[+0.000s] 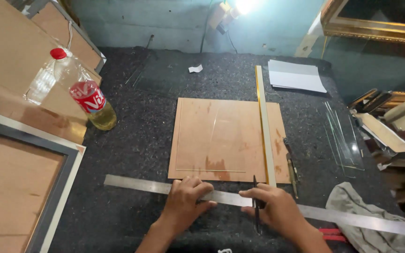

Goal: Measuring and cutting a glass sheet using a metal ruler, a wooden guide, and a glass cutter on a workshop table.

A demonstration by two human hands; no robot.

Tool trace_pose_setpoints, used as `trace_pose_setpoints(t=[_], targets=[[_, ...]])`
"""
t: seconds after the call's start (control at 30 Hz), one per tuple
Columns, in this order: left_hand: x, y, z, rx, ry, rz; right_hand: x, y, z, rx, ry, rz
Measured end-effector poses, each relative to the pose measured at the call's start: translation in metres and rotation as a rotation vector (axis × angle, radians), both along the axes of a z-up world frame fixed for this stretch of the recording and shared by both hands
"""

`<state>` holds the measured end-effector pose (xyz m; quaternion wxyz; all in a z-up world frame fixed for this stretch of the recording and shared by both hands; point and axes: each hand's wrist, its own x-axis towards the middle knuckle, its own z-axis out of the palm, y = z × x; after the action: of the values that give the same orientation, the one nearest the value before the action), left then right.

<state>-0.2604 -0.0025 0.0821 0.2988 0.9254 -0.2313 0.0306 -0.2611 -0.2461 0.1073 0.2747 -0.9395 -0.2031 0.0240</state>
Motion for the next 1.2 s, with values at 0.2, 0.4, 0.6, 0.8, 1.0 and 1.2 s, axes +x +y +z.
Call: trace_pose_setpoints(t=[0.2,0.4,0.6,0.8,1.0,1.2], targets=[[-0.025,0.037,-0.034,-0.003,0.125,0.087,-0.018,0.038,-0.046,0.005,0.145,0.007],[-0.032,0.075,-0.052,0.019,0.129,0.171,-0.019,0.058,-0.041,-0.004,0.152,0.079],[-0.018,0.093,-0.017,0.086,0.360,0.188,0.011,0.049,-0.040,0.293,0.188,-0.450],[0.028,0.068,-0.035,-0.050,0.090,0.335,0.062,0.038,-0.052,0.302,0.197,-0.766],[0.055,0.036,-0.005,0.107,0.388,0.436,0.097,0.035,-0.092,0.351,0.219,-0.734],[0.077,0.038,-0.046,0.036,0.401,0.600,0.091,0.049,-0.083,0.380,0.360,-0.749]])
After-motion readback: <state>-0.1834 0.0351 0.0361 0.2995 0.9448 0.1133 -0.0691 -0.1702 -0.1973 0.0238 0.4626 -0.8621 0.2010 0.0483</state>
